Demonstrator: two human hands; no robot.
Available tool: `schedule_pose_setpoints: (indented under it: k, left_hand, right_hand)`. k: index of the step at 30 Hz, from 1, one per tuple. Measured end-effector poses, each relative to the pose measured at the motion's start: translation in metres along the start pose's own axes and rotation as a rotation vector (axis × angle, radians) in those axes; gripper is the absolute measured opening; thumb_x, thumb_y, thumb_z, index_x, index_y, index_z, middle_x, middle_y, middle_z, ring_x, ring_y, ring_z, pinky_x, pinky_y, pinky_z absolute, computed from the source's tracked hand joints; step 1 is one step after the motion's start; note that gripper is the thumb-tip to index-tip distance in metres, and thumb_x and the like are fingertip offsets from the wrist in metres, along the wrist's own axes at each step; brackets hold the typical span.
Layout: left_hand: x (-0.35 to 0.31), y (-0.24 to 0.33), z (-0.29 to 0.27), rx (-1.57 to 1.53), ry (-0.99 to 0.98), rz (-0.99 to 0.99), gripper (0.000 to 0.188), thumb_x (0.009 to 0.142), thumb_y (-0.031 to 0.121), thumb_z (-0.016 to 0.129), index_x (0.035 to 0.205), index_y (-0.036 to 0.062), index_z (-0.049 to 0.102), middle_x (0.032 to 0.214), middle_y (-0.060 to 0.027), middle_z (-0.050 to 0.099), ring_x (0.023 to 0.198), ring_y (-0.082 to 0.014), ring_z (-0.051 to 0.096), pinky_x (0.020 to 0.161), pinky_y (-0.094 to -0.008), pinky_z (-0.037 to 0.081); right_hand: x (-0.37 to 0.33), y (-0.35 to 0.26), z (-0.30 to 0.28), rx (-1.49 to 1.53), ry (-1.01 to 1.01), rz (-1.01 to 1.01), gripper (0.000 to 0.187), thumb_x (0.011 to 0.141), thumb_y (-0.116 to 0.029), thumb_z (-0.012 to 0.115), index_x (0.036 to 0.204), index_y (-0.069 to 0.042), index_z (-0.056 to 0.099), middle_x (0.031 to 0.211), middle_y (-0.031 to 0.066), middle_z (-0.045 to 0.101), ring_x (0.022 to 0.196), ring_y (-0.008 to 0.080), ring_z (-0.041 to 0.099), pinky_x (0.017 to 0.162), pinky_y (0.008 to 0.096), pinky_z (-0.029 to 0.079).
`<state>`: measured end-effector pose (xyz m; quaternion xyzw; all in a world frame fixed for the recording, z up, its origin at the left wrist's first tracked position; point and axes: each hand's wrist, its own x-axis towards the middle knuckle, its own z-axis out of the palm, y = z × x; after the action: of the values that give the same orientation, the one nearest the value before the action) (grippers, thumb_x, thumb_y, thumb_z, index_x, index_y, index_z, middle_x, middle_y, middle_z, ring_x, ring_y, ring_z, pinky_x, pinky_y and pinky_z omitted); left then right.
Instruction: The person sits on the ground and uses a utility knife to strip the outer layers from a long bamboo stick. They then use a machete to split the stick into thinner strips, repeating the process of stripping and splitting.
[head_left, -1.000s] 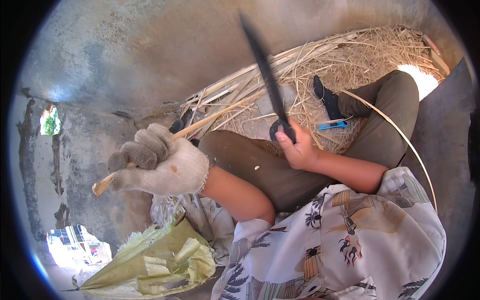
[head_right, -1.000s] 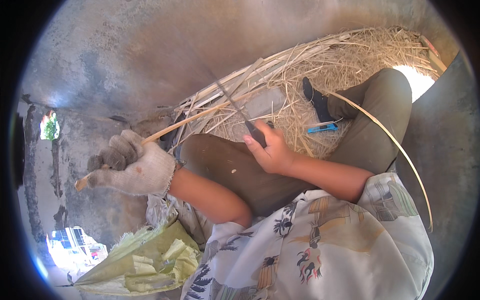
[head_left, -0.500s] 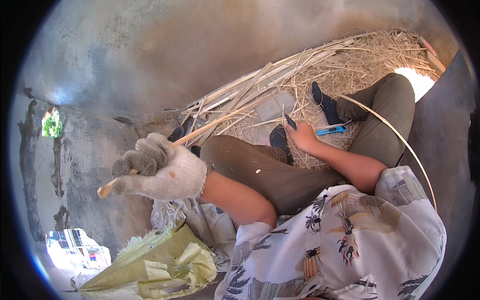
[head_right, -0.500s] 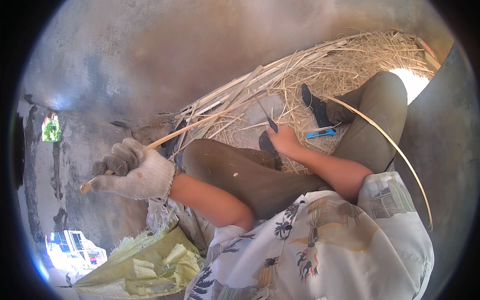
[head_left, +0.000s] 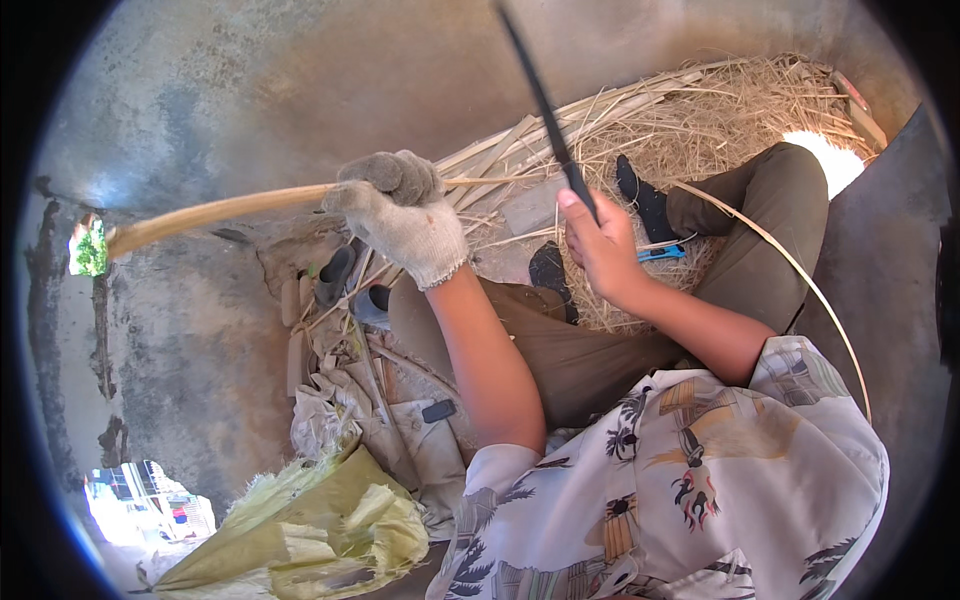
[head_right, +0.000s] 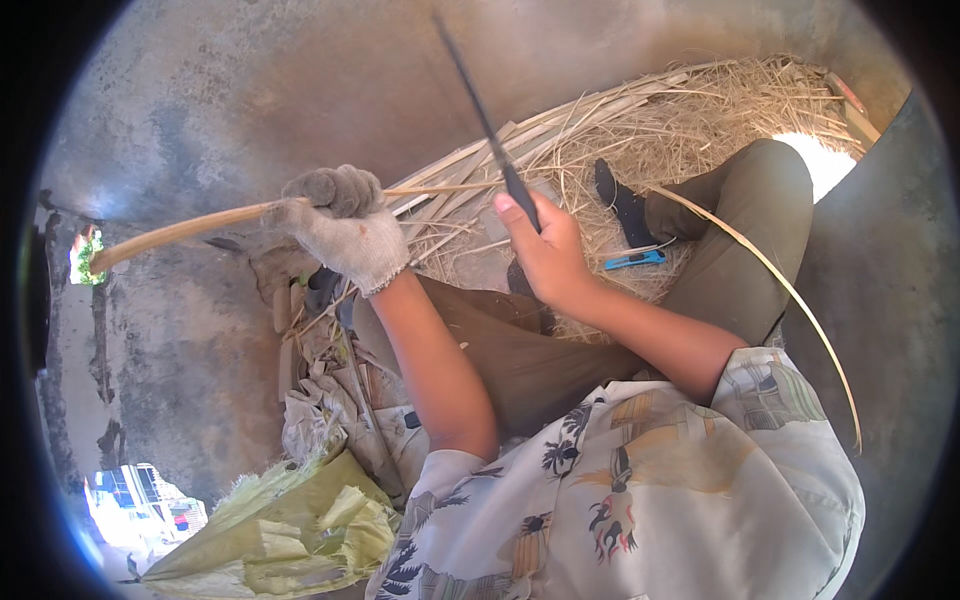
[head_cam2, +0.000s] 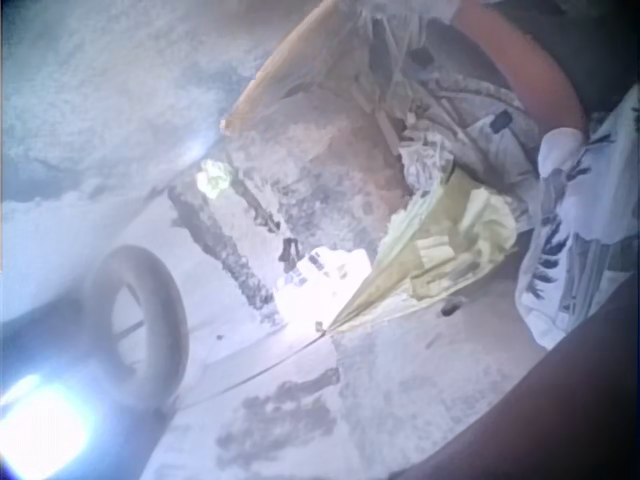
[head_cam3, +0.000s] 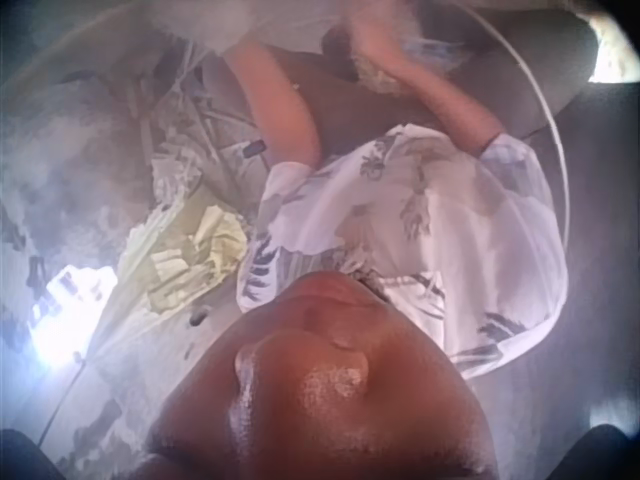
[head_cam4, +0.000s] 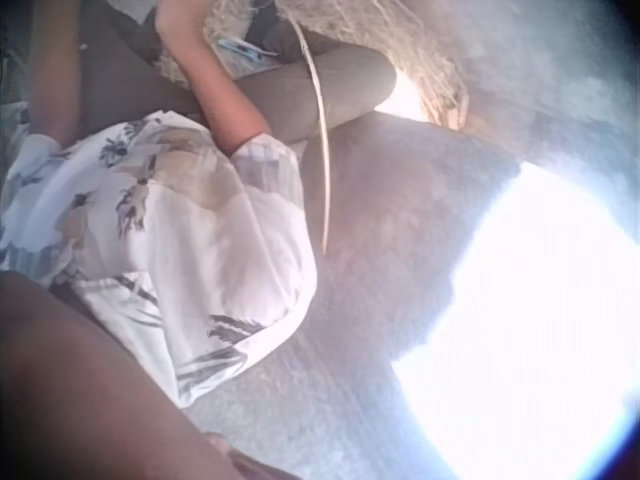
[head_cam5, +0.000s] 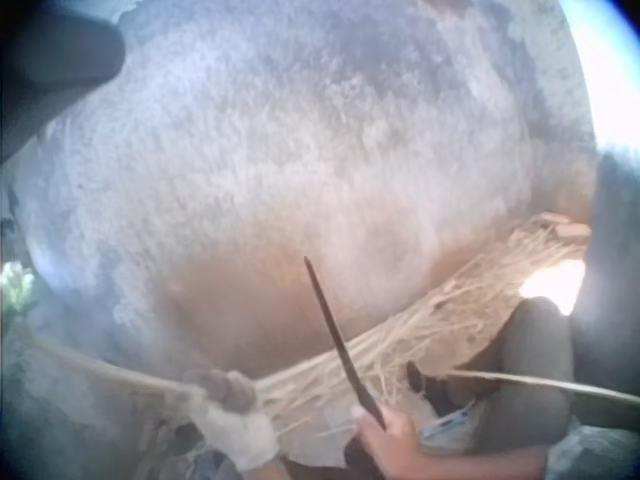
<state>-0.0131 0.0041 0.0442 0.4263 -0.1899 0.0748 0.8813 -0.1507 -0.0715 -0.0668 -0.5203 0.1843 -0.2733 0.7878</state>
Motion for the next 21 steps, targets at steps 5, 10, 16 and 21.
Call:
schedule_pose_setpoints:
  k: [5,10,16,21]
  left_hand:
    - [-0.007,0.002,0.018,0.062,0.274,0.035,0.061,0.093,0.074,0.046,0.077,0.0155,0.047,0.061,0.0021,0.038,0.057,-0.0123,0.039,0.055,-0.028,0.036]
    - [-0.008,0.002,0.013,0.075,0.355,0.07,0.057,0.097,0.07,0.044,0.08,0.0153,0.045,0.064,0.0011,0.04,0.058,-0.015,0.039,0.057,-0.0279,0.038]
    - [0.0,0.004,0.009,-0.016,0.443,0.136,0.052,0.097,0.061,0.054,0.078,0.0135,0.048,0.064,0.0019,0.042,0.056,-0.0122,0.039,0.051,-0.0275,0.035]
    - [-0.013,0.005,0.019,0.156,0.374,0.123,0.059,0.096,0.069,0.043,0.079,0.0132,0.047,0.063,0.0011,0.04,0.056,-0.0126,0.037,0.052,-0.028,0.035]
  right_hand:
    - [-0.009,0.042,0.003,-0.197,-0.253,0.139,0.036,0.105,-0.039,0.052,0.087,-0.008,0.049,0.054,-0.0056,0.04,0.04,0.0054,0.037,0.038,0.0244,0.03]
    - [-0.012,-0.014,0.012,-0.117,-0.124,-0.143,0.037,0.104,-0.036,0.054,0.09,-0.002,0.058,0.064,-0.0008,0.048,0.06,0.0064,0.046,0.054,0.0266,0.04]
    - [-0.004,0.03,-0.002,-0.476,-0.164,0.33,0.037,0.103,-0.035,0.055,0.095,0.001,0.056,0.064,0.002,0.051,0.061,0.0091,0.049,0.055,0.0305,0.042]
    - [-0.012,0.028,0.003,0.221,-0.064,-0.383,0.038,0.103,-0.035,0.054,0.083,-0.002,0.057,0.063,0.0036,0.051,0.059,0.0092,0.048,0.054,0.031,0.041]
